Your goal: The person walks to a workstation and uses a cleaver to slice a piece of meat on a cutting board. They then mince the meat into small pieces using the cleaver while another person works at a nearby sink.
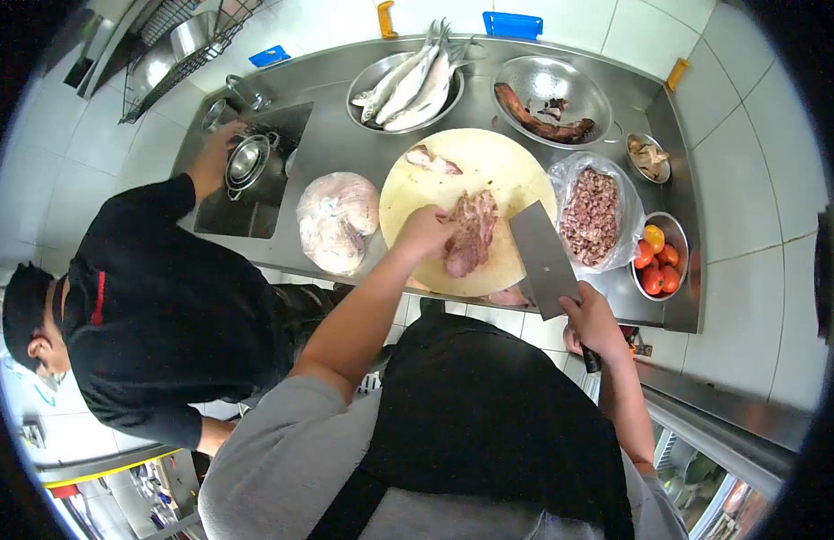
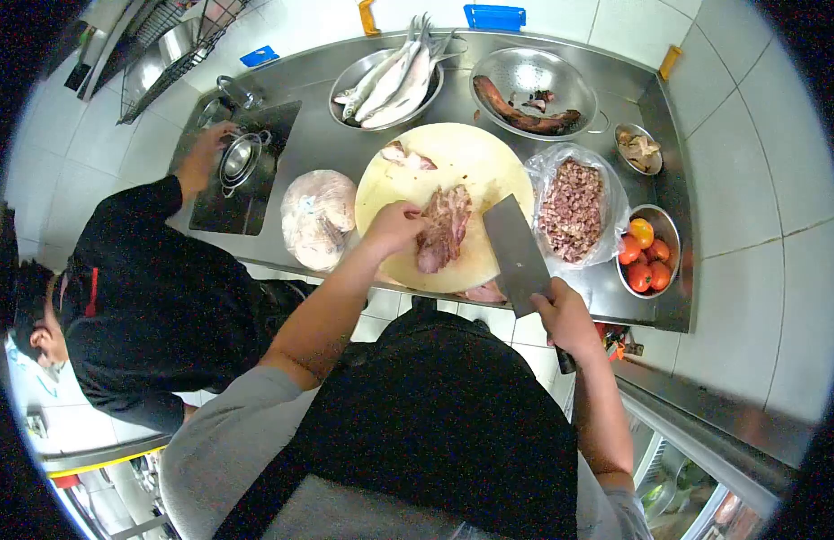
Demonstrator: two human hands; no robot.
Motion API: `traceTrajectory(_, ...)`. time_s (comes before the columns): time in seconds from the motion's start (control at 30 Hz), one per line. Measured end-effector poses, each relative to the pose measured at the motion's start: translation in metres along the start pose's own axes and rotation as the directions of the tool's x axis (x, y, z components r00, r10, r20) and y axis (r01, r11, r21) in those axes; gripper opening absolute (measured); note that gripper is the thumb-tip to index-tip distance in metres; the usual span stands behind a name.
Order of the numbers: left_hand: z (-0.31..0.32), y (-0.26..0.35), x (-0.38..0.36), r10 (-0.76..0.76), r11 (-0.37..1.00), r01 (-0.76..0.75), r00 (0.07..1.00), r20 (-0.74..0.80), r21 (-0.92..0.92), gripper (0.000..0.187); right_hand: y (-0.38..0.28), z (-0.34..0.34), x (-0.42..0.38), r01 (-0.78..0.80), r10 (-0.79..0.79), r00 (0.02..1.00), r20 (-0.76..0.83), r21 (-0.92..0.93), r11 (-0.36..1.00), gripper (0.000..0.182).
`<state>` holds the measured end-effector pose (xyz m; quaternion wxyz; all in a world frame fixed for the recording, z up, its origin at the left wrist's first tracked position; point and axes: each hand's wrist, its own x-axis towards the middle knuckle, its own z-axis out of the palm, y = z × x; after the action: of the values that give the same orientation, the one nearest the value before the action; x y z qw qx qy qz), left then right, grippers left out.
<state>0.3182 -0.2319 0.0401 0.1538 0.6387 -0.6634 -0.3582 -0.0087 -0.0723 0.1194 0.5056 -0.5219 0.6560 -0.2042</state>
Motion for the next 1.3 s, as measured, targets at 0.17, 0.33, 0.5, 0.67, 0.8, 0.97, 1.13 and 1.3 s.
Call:
traceTrajectory(0.17,0.008,0.011,-0.008,-0.003,1.0,0.004,0.998,-0.058,0.012,0.04,0.014,0.015,0.02,-0.162,0.13,0.98,0.15,0.227,0.96,0.021)
traceTrajectory(0.33,0.008,0.019,-0.01,-0.029,0.999,0.031,0.999,-0.031,0.037,0.037,0.01,0.035,0.022,-0.13,0.078,0.97,0.229,0.221,0.967,0.025)
traceTrajectory(0.5,0.017,0.032,-0.024,-0.055,0.996,0.055,0.998,-0.001,0.075,0.034,0.002,0.012,-0.005,-0.177,0.138,0.962,0.236,0.151,0.973,0.025)
traceTrajectory(0.67,0.007,0.04,-0.034,-0.024,1.0,0.024,0.999,0.047,0.013,0.044,0.024,0.0,-0.016,-0.103,0.091,0.99,0.109,0.114,0.988,0.023)
traceTrajectory(0.8,-0.015,0.053,-0.03,0.717,0.645,-0.699,0.693,0.069,0.308,0.05,0.024,-0.003,-0.022,-0.079,0.076,0.996,0.037,0.093,0.993,0.02)
traceTrajectory(0.97,0.02,0.061,0.014,0.849,0.343,-0.903,0.416,0.325,0.259,0.034,0.023,0.006,-0.024,-0.14,0.139,0.99,0.018,0.156,0.978,0.022)
traceTrajectory(1.13,0.013,0.048,0.024,0.803,0.434,-0.882,0.472,0.364,0.184,0.021,0.019,0.014,-0.03,-0.189,0.189,0.982,0.016,0.158,0.969,0.023)
traceTrajectory(1.3,-0.006,0.025,0.007,0.758,0.539,-0.819,0.574,0.31,0.199,0.041,0.011,0.023,-0.031,-0.206,0.211,0.977,-0.022,0.139,0.969,0.023)
